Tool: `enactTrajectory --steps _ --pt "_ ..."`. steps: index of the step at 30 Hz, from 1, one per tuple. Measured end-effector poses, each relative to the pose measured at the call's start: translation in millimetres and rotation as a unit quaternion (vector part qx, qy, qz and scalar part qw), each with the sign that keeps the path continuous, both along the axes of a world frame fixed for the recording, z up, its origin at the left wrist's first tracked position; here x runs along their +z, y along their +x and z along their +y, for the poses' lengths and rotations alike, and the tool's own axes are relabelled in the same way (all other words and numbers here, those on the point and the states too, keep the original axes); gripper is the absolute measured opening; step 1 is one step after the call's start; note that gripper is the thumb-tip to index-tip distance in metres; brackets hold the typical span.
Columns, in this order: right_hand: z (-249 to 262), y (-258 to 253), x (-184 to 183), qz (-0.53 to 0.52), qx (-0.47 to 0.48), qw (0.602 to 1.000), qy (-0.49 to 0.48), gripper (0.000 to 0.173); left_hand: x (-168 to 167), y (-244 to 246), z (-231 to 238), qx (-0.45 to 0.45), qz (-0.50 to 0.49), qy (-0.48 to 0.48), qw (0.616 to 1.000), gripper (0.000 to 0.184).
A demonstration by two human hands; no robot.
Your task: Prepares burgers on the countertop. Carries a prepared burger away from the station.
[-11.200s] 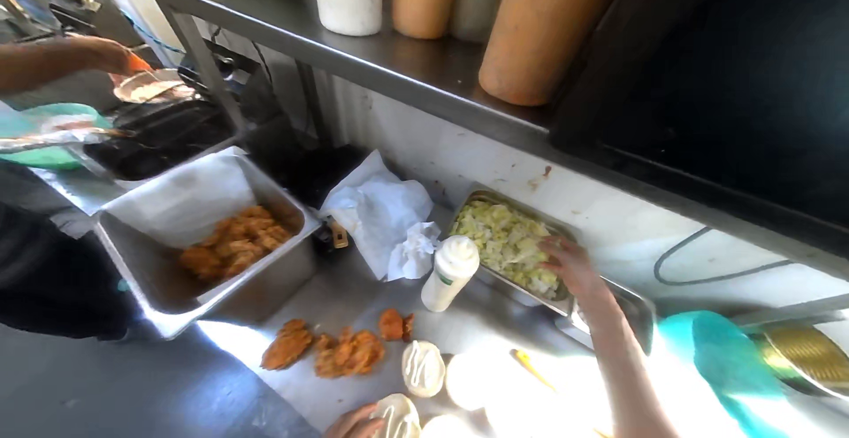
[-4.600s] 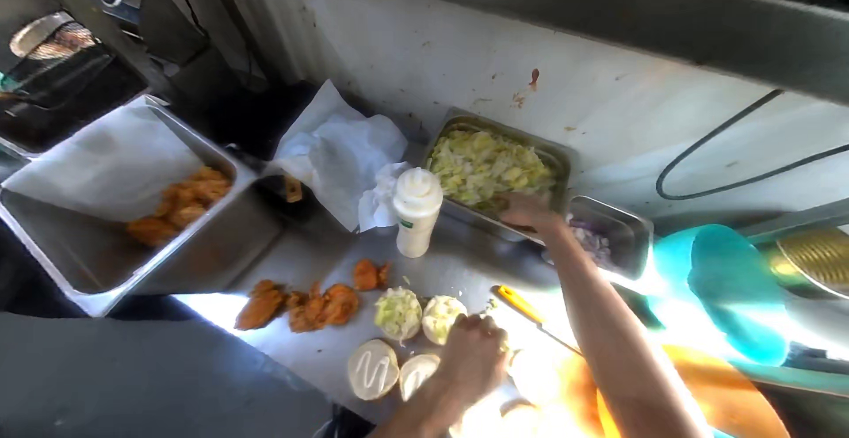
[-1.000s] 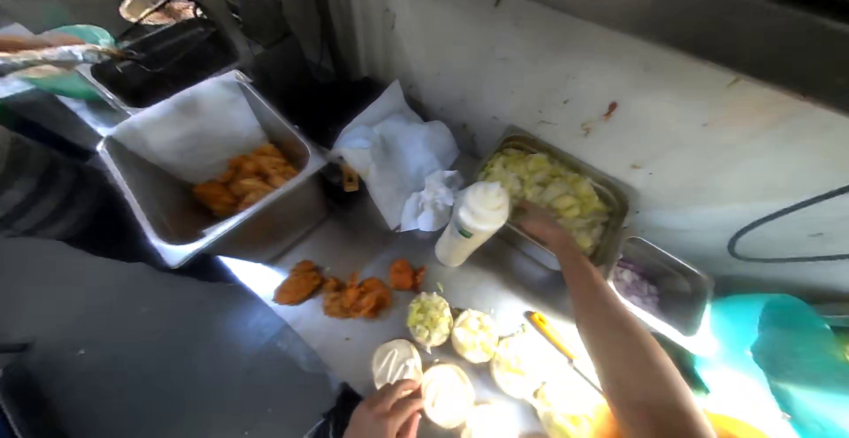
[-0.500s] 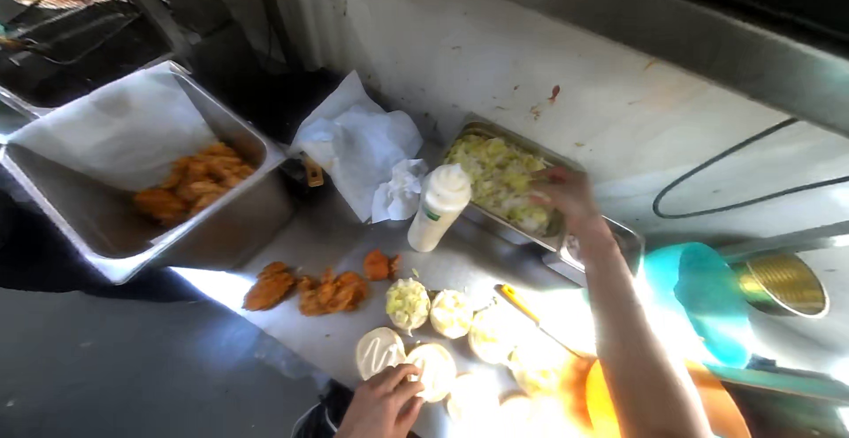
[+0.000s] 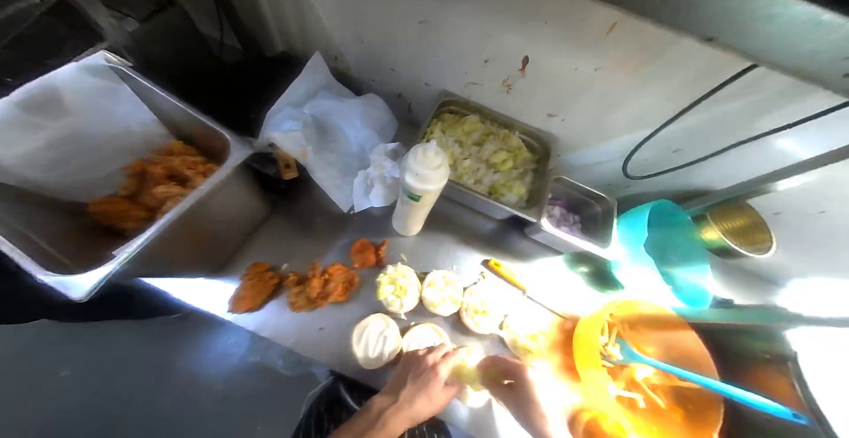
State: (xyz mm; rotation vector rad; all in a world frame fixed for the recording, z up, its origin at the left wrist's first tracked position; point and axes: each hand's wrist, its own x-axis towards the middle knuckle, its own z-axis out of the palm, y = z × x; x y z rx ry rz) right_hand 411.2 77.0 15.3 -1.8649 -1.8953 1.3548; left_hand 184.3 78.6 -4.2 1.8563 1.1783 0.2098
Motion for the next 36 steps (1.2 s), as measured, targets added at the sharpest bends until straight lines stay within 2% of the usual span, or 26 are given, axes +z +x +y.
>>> enactTrajectory --steps 3,5,7,10,16,19,22,23,25,27,29,31,34,36 --pt "-18.1 -7.8 -5.3 -0.061 -0.021 0.997 0.033 0.038 -12.5 11.2 -1.4 -0.037 0.002 0.025 0.999 0.036" --pt "-23.0 -7.3 -8.1 -0.059 -0.064 0.995 0.045 0.045 -19.2 13.1 -4.0 -0.052 -0.004 0.055 0.997 0.029" --pt "-24.0 -5.0 -12.5 -0.058 -0.098 0.991 0.074 0.040 -30.0 15.7 -9.1 -0.060 -0.023 0.121 0.991 0.021" --pt "-20.7 -5.6 -14.3 -0.052 -0.080 0.990 0.100 0.028 -41.6 18.9 -17.8 -0.084 -0.035 0.181 0.979 0.016" --pt "-12.3 8.1 -2.6 -0.051 -0.039 0.996 0.055 0.025 -51.7 18.1 -25.4 -0.066 -0.056 0.254 0.963 0.011" --pt "-15.1 11.0 -16.2 -0.011 -0.049 0.998 0.041 0.026 -49.4 19.9 -22.2 -0.052 -0.060 0.263 0.962 0.013" --pt "-12.8 12.4 -30.4 0.080 -0.130 0.983 0.099 0.031 -51.7 22.1 -25.9 -0.114 -0.054 0.243 0.962 0.017" --pt "-9.5 10.6 -31.3 0.084 -0.129 0.983 0.097 0.031 -53.6 22.5 -29.4 -0.128 -0.052 0.248 0.959 0.018" --pt "-3.1 2.1 -32.5 0.043 -0.070 0.994 0.075 0.028 -56.9 20.6 -33.3 -0.128 -0.050 0.268 0.954 0.017" --pt "-3.3 -10.5 -32.2 -0.032 -0.007 0.995 0.093 0.028 -58.8 17.7 -31.3 -0.097 -0.062 0.302 0.946 0.015" --pt "-7.0 -12.3 -29.5 -0.075 0.008 0.987 0.138 0.026 -58.4 15.3 -27.0 -0.058 -0.080 0.324 0.941 0.014" --pt "-11.3 -8.0 -25.6 -0.072 -0.002 0.983 0.170 0.019 -55.4 15.5 -24.7 -0.015 -0.084 0.327 0.941 0.012" --pt "-11.1 -4.8 -23.7 -0.083 0.032 0.986 0.144 0.013 -51.2 22.0 -21.2 -0.004 -0.042 0.278 0.960 0.018" --pt "-0.6 2.8 -20.0 -0.093 0.082 0.988 0.089 0.018 -52.7 25.9 -20.0 -0.034 -0.018 0.232 0.972 0.021"
